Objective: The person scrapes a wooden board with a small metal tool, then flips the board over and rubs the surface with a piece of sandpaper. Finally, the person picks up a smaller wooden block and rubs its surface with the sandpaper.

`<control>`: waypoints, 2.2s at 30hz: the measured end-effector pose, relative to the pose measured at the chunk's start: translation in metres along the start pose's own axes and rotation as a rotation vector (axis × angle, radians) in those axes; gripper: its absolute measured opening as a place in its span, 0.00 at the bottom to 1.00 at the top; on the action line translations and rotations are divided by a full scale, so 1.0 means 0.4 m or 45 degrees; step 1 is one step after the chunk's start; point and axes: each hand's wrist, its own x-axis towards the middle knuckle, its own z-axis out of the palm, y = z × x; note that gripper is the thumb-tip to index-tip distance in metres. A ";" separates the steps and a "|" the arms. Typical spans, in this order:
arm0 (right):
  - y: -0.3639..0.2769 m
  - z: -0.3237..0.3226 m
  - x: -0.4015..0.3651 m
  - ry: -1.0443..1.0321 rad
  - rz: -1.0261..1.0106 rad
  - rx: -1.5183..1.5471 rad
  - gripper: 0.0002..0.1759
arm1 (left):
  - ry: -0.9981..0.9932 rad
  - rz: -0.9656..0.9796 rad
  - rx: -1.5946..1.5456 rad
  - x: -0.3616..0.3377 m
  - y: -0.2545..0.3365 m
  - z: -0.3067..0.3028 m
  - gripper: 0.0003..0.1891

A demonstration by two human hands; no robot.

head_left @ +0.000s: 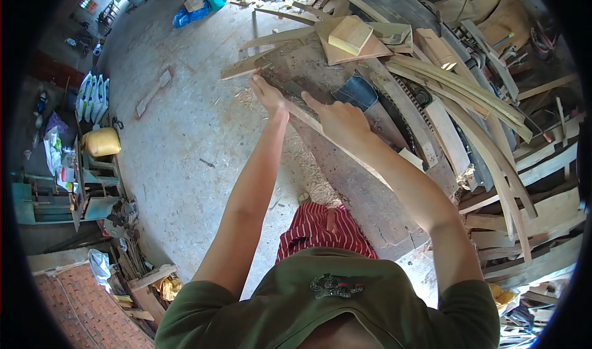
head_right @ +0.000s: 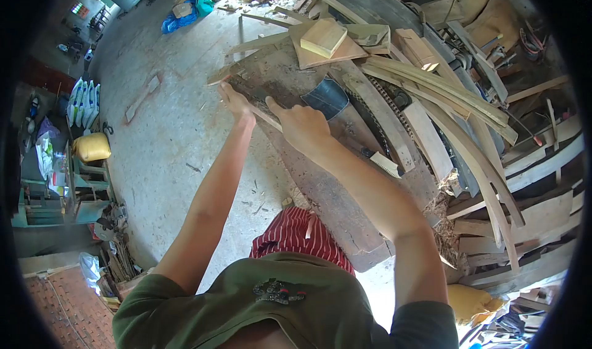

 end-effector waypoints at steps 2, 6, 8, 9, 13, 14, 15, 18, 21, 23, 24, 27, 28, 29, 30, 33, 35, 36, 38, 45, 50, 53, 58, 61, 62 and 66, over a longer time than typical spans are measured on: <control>0.009 0.033 0.014 0.089 -0.047 0.003 0.43 | -0.039 -0.010 0.023 0.005 -0.001 -0.021 0.17; 0.008 -0.069 -0.097 -0.223 0.049 -0.058 0.43 | -0.089 0.118 0.230 0.009 -0.001 -0.032 0.17; 0.016 -0.069 -0.121 -0.264 0.070 -0.043 0.42 | -0.047 0.158 0.285 0.006 0.003 -0.023 0.17; 0.015 -0.062 -0.109 -0.266 0.078 -0.048 0.42 | -0.052 0.151 0.280 0.007 -0.003 -0.019 0.17; 0.000 -0.054 -0.062 -0.145 0.056 0.037 0.41 | -0.104 0.164 0.191 0.021 -0.023 -0.030 0.16; -0.006 -0.059 -0.059 -0.154 0.062 0.055 0.40 | -0.132 0.144 0.167 0.030 -0.028 -0.039 0.16; -0.009 -0.071 -0.086 -0.162 0.053 0.055 0.40 | -0.120 0.144 0.169 0.035 -0.028 -0.045 0.16; 0.000 -0.094 -0.165 -0.327 0.048 -0.096 0.40 | -0.156 0.158 0.359 0.043 -0.012 -0.053 0.16; 0.011 -0.054 -0.169 -0.249 0.081 -0.069 0.41 | -0.125 0.274 0.467 0.026 -0.008 -0.040 0.16; 0.006 -0.030 -0.097 -0.046 0.032 -0.124 0.40 | -0.184 0.286 0.379 0.045 -0.025 -0.049 0.15; 0.012 -0.027 -0.084 -0.040 0.028 -0.124 0.40 | -0.184 0.294 0.379 0.047 -0.027 -0.048 0.15; 0.020 -0.021 -0.089 -0.043 0.020 -0.129 0.40 | -0.174 0.379 0.401 0.053 -0.030 -0.054 0.15; 0.032 -0.036 -0.130 -0.118 0.045 -0.108 0.40 | -0.173 0.391 0.441 0.048 -0.025 -0.053 0.15; 0.037 -0.051 -0.151 -0.195 0.065 -0.093 0.40 | -0.166 0.403 0.477 0.045 -0.021 -0.052 0.15; 0.029 -0.065 -0.151 -0.204 0.058 -0.097 0.40 | -0.154 0.398 0.477 0.047 -0.018 -0.053 0.15; 0.009 -0.067 -0.147 -0.283 0.162 -0.012 0.39 | -0.167 0.346 0.463 0.036 -0.024 -0.049 0.15; 0.017 -0.030 -0.089 -0.111 0.066 0.023 0.39 | -0.197 0.342 0.369 0.055 -0.040 -0.053 0.15; 0.018 -0.037 -0.093 -0.099 0.073 0.028 0.39 | -0.210 0.350 0.369 0.067 -0.045 -0.055 0.15; 0.024 -0.060 -0.105 -0.158 0.057 0.023 0.35 | -0.222 0.317 0.409 0.082 -0.063 -0.069 0.15; 0.062 -0.083 -0.324 -0.219 0.084 -0.099 0.38 | -0.232 0.447 0.523 0.088 -0.073 -0.076 0.15; 0.010 -0.043 -0.232 0.056 -0.041 -0.321 0.40 | -0.268 0.303 0.436 0.033 0.025 -0.051 0.13; 0.019 -0.047 -0.274 0.051 -0.061 -0.339 0.45 | -0.323 0.197 0.421 0.021 0.055 -0.052 0.13; 0.013 -0.063 -0.314 -0.135 0.002 -0.360 0.45 | -0.281 0.287 0.511 0.064 -0.010 -0.070 0.13; -0.007 -0.039 -0.223 -0.042 -0.016 -0.352 0.43 | -0.288 0.260 0.514 0.044 0.009 -0.063 0.13; -0.010 -0.032 -0.206 0.057 -0.051 -0.336 0.41 | -0.292 0.200 0.493 0.036 0.031 -0.056 0.13; 0.041 -0.068 -0.285 -0.014 -0.043 -0.318 0.40 | -0.286 0.142 0.399 0.042 0.022 -0.038 0.14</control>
